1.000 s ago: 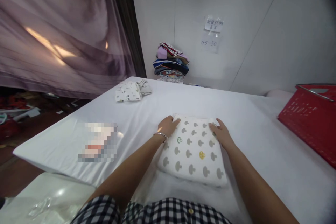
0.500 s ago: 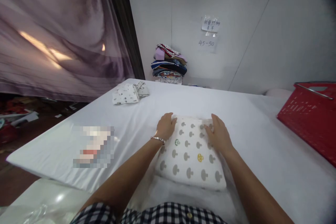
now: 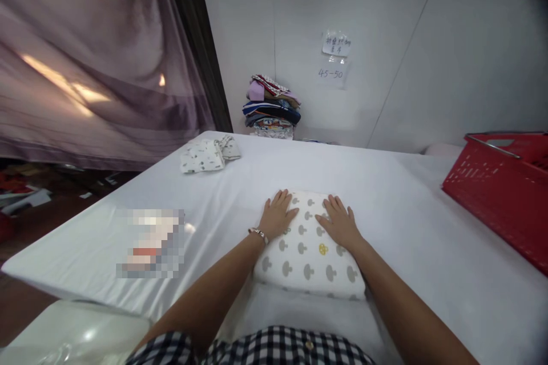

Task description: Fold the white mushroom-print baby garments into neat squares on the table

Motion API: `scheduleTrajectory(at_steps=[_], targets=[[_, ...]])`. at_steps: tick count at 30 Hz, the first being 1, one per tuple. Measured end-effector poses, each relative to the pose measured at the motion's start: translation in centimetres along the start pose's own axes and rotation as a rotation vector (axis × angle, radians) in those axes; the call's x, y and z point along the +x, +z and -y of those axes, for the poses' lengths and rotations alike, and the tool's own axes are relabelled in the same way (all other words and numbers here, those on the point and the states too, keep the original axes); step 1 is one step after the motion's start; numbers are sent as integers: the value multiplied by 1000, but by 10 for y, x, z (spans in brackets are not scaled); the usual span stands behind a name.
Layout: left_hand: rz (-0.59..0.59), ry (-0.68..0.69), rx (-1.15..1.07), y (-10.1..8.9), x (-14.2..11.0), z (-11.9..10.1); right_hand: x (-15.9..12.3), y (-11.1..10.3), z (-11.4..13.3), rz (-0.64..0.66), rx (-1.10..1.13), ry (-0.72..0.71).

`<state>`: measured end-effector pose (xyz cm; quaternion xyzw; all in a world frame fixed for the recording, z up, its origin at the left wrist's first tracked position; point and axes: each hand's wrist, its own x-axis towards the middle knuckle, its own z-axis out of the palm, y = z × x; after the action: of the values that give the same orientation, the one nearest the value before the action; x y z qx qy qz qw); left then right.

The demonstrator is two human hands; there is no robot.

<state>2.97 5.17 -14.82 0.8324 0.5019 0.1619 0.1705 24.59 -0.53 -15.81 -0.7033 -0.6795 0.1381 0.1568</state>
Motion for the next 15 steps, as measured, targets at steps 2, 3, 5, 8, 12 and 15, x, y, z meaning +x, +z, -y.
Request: scheduleTrajectory(at_steps=[2, 3, 5, 8, 12, 15], targets=[[-35, -32, -94, -1, -2, 3, -2, -2, -3, 3, 108, 2], [-55, -73, -151, -2, -5, 6, -5, -2, -5, -11, 182, 9], [-80, -201, -279, -5, -14, 9, -13, -3, -12, -69, 373, 64], [-73, -389, -449, -11, -35, 13, -34, -6, -21, -131, 730, 266], [-40, -454, -555, -17, -68, 15, -71, -15, -20, -124, 1085, 414], [3, -496, -612, -19, -89, 16, -94, -21, -15, -110, 1187, 484]])
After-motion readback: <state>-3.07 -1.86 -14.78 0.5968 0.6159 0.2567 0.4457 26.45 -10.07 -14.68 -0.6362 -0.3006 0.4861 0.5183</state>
